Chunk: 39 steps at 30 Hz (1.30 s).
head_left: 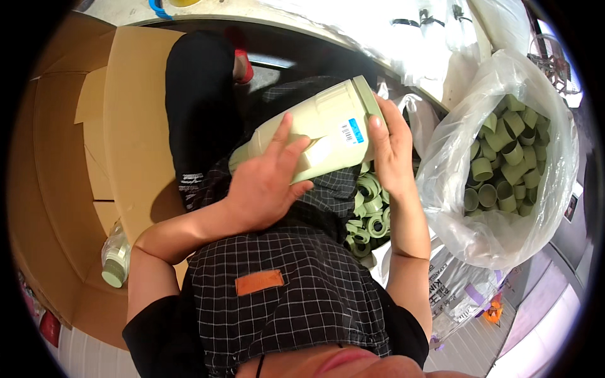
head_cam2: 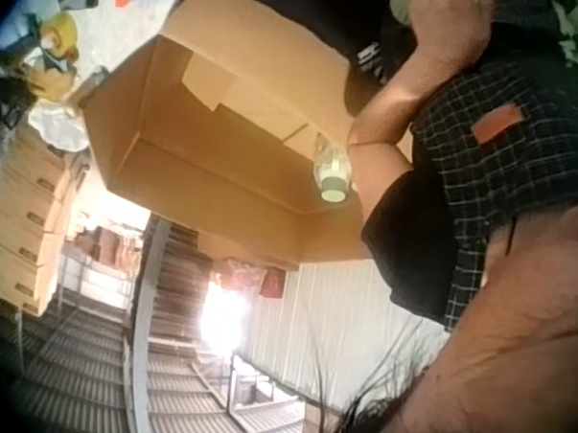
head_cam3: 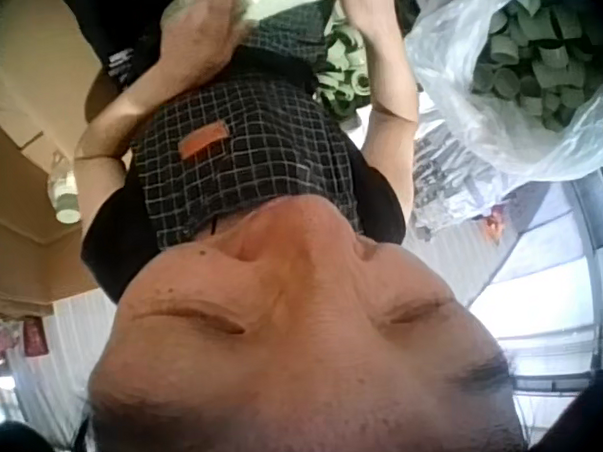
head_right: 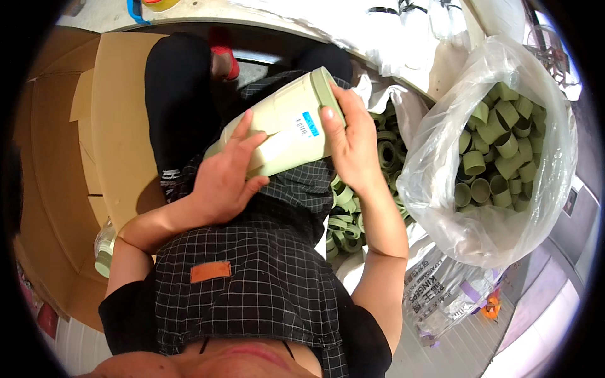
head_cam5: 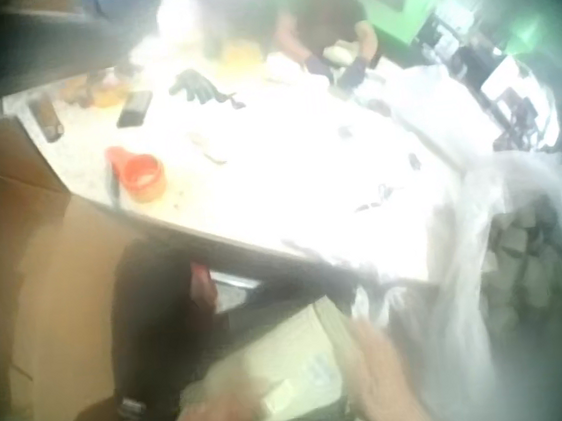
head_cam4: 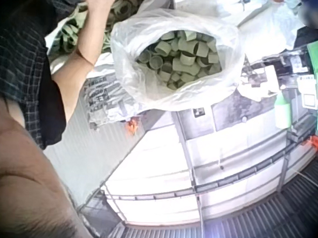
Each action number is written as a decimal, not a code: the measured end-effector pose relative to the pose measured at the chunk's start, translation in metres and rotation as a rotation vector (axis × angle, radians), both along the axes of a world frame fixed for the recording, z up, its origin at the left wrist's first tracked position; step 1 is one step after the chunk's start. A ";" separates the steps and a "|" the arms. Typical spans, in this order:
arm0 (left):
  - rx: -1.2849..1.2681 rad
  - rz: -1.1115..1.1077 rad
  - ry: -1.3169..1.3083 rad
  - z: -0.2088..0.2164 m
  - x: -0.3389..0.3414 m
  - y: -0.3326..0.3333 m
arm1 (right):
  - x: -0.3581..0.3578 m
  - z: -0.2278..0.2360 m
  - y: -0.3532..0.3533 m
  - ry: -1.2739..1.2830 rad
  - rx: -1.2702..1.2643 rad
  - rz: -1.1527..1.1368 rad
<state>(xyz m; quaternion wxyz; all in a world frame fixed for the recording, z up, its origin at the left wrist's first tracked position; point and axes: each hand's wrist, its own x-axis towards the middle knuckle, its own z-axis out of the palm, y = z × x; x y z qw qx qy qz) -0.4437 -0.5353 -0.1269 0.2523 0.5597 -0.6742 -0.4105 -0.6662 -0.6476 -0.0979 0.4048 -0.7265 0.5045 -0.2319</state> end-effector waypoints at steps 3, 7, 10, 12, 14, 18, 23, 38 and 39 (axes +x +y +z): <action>-0.121 0.033 0.090 -0.023 0.024 -0.014 | 0.003 0.002 0.000 0.022 -0.111 0.082; 0.006 0.022 0.520 -0.043 0.068 -0.044 | -0.002 0.029 0.024 0.096 -0.535 0.448; -0.025 0.141 0.215 -0.031 0.043 -0.029 | 0.001 0.017 0.021 0.118 -0.527 0.249; -0.089 -0.035 -0.023 -0.004 0.006 -0.001 | -0.001 0.001 0.006 -0.060 0.119 -0.151; -0.111 -0.016 0.064 0.004 0.014 -0.010 | -0.020 0.007 -0.002 -0.192 0.206 -0.053; -0.421 -0.155 0.230 0.021 0.032 -0.055 | -0.029 -0.013 -0.029 -0.059 -0.131 0.008; -0.668 -0.437 0.227 0.104 0.003 -0.134 | -0.032 -0.015 -0.016 -0.110 0.033 0.127; -0.421 -0.049 -0.306 -0.091 -0.065 -0.360 | -0.043 -0.037 -0.042 -0.303 0.063 0.113; -0.349 -0.019 -0.308 -0.087 -0.064 -0.361 | -0.040 -0.035 -0.045 -0.304 0.063 0.115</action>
